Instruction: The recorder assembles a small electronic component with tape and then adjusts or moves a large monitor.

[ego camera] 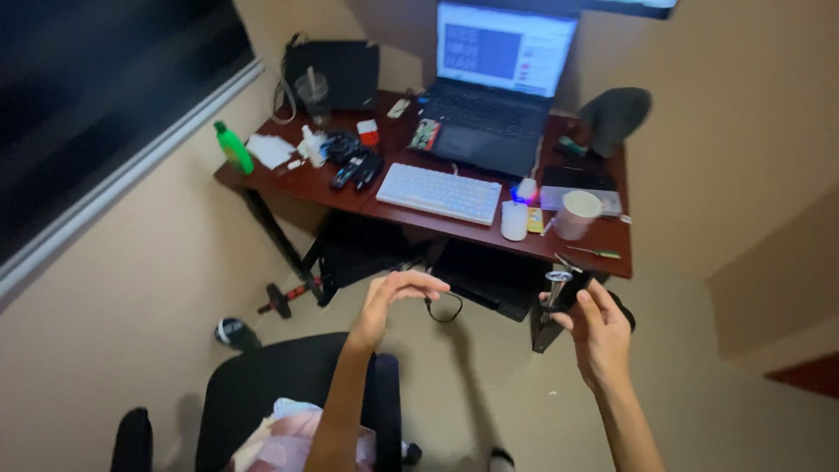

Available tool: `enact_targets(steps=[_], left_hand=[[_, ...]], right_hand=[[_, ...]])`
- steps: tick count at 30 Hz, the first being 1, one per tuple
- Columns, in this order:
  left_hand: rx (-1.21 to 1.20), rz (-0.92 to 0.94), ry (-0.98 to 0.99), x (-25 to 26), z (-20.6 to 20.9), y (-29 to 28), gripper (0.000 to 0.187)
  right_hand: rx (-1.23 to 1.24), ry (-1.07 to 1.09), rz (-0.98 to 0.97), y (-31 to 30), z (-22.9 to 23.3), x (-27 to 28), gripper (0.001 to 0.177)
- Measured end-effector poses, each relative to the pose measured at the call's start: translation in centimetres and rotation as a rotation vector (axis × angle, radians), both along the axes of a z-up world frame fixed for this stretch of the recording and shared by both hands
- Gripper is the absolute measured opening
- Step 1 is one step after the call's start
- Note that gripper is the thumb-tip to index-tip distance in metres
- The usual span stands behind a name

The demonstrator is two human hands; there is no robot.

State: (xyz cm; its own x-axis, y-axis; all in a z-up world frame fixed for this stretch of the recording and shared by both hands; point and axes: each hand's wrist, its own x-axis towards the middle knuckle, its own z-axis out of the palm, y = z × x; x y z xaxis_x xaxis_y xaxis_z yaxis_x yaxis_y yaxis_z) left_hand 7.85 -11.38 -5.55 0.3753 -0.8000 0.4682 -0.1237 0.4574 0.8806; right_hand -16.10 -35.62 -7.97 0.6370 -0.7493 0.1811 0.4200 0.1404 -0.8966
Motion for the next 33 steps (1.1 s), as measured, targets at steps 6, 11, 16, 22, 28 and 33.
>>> enact_targets(steps=[6, 11, 16, 22, 28, 33], left_hand=[[0.019, 0.222, -0.053, 3.8, 1.0, -4.8, 0.077], [0.012, 0.318, 0.031, 6.3, -0.2, -9.1, 0.08], [0.034, 0.385, 0.091, 12.1, -1.5, -9.0, 0.083], [0.025, 0.495, 0.079, 20.2, -1.8, -5.2, 0.079], [-0.013, 0.609, 0.117, 29.0, -1.8, -3.2, 0.079], [0.032, 0.748, 0.165, 37.3, -4.0, -2.7, 0.081]], right_hand=[[-0.041, -0.017, 0.212, -7.1, 1.6, 8.8, 0.041], [-0.029, -0.009, 0.366, -12.5, 1.5, 15.4, 0.041], [-0.017, -0.03, 0.493, -15.1, 1.7, 23.8, 0.04], [-0.008, -0.023, 0.671, -13.4, 1.3, 35.3, 0.039], [0.005, 0.068, 0.777, -11.7, -1.0, 47.2, 0.04], [-0.065, 0.224, 0.829, -10.8, -6.9, 60.5, 0.044]])
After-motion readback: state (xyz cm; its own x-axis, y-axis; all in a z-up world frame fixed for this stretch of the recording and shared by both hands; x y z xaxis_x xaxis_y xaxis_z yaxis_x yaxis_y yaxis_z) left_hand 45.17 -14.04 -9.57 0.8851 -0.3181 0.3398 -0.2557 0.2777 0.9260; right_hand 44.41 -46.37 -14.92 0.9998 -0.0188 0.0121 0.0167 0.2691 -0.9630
